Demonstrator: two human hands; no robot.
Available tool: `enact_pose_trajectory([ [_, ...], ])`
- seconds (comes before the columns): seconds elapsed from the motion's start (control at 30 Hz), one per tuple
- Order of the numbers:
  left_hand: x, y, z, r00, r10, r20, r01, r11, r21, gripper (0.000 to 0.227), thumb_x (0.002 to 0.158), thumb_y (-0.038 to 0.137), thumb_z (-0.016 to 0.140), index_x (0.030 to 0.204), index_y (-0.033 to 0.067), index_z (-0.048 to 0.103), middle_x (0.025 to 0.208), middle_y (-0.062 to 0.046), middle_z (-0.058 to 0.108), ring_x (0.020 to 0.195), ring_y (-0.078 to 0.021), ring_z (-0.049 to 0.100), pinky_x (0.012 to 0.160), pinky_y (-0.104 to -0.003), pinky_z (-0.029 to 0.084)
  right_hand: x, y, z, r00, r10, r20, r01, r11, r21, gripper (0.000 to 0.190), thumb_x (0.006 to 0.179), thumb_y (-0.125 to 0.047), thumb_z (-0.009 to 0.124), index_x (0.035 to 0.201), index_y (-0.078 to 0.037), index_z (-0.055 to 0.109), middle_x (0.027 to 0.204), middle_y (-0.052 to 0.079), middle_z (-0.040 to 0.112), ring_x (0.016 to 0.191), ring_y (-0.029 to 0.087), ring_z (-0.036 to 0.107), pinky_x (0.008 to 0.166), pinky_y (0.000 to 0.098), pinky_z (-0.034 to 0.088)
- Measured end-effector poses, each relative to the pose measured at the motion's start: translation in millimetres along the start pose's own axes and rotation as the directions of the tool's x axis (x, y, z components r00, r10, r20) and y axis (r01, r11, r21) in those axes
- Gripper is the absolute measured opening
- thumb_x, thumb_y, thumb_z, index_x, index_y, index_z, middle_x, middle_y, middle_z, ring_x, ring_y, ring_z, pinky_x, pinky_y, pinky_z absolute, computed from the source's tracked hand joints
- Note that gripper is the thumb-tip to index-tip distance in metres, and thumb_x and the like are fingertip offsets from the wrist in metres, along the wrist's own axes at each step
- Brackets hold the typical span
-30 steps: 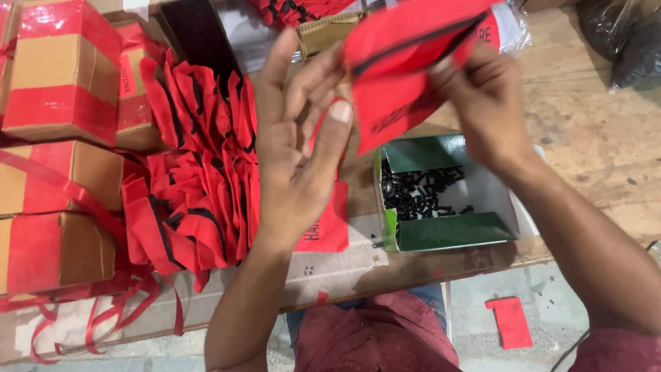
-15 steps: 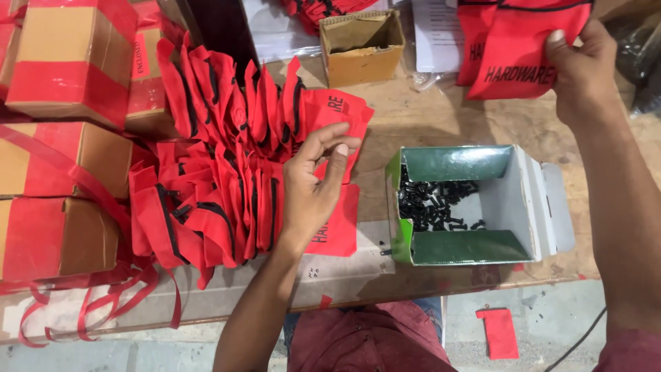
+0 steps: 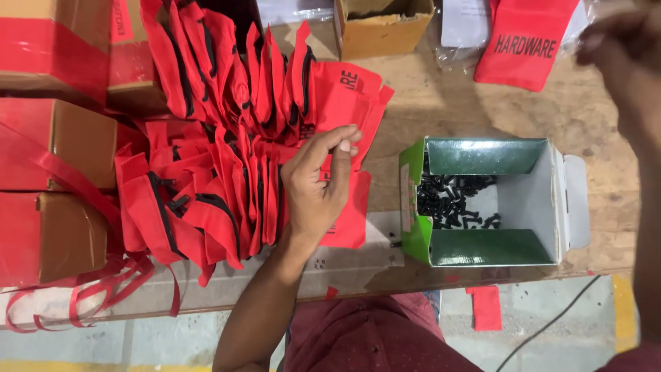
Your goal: Place small hardware components into labeled red pouches.
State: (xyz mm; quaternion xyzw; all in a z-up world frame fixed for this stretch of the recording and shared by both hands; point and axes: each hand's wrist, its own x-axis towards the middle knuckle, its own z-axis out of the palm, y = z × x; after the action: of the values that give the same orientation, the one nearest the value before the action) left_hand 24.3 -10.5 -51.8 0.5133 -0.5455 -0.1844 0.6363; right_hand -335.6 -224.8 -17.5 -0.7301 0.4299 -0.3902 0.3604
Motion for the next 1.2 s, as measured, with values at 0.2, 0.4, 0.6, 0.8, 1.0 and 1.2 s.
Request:
enact_pose_trajectory([
  [0.2,-3,3,4,0.999,-0.035,0.015,0.036,0.997,-0.072,0.016,0.107,-0.004,0.060,0.122,-0.0021,0.067,0.110,-0.013,0.076,0.099,-0.0176,0.077,0.086,-0.028,0.065,-79,-88,61,0.582,0.223,0.782,0.261,0.859,-0.439,0.030,0.089,-0.022,0.074,0.119,-0.015,0.073,0.112,0.005,0.078,0.100,0.022,0.077,0.085,0.0338,0.062],
  [0.4,-9,-1,8,0.999,-0.034,0.022,0.037,0.993,-0.112,0.017,0.108,-0.004,0.059,0.124,-0.0018,0.066,0.112,-0.013,0.075,0.099,-0.0171,0.077,0.086,-0.027,0.066,-108,-68,121,0.580,0.154,0.800,0.729,0.340,-0.594,0.092,0.067,-0.058,0.074,0.148,-0.023,0.048,0.153,0.020,0.041,0.138,0.041,0.040,0.101,0.0528,0.050],
  [0.6,-14,-6,11,0.999,-0.029,0.030,0.032,0.993,-0.111,0.020,0.107,-0.004,0.059,0.125,0.0002,0.066,0.111,-0.012,0.076,0.093,-0.0159,0.078,0.081,-0.027,0.064,-84,-107,133,0.516,0.444,0.733,0.396,0.635,-0.664,0.075,0.074,-0.030,0.086,0.143,-0.027,0.058,0.149,0.009,0.048,0.122,0.036,0.055,0.097,0.0477,0.053],
  [0.8,-17,-7,14,0.999,-0.026,0.044,0.032,0.988,-0.151,0.020,0.107,-0.004,0.060,0.125,0.0023,0.067,0.111,-0.011,0.076,0.093,-0.0149,0.077,0.081,-0.025,0.064,-103,-70,122,0.678,-0.007,0.735,0.423,0.821,-0.383,0.031,0.075,-0.007,0.076,0.105,-0.005,0.077,0.114,0.019,0.072,0.091,0.039,0.072,0.078,0.0438,0.059],
  [1.0,-19,-2,12,0.995,-0.043,0.087,0.059,0.980,-0.191,0.020,0.107,-0.002,0.061,0.126,0.0019,0.067,0.111,-0.010,0.076,0.091,-0.0132,0.077,0.081,-0.025,0.062,-105,-103,99,0.765,0.063,0.641,0.360,0.784,-0.506,0.038,0.072,0.003,0.074,0.109,-0.003,0.075,0.101,0.017,0.075,0.084,0.035,0.074,0.072,0.0418,0.061],
  [1.2,-23,-4,14,0.989,-0.042,0.144,0.076,0.967,-0.243,0.017,0.108,0.002,0.061,0.124,0.0020,0.068,0.110,-0.010,0.077,0.088,-0.0119,0.077,0.078,-0.024,0.062,-97,-124,91,0.764,0.062,0.643,0.322,0.826,-0.462,0.048,0.070,0.006,0.068,0.116,-0.005,0.075,0.103,0.016,0.075,0.081,0.030,0.075,0.067,0.0374,0.062],
])
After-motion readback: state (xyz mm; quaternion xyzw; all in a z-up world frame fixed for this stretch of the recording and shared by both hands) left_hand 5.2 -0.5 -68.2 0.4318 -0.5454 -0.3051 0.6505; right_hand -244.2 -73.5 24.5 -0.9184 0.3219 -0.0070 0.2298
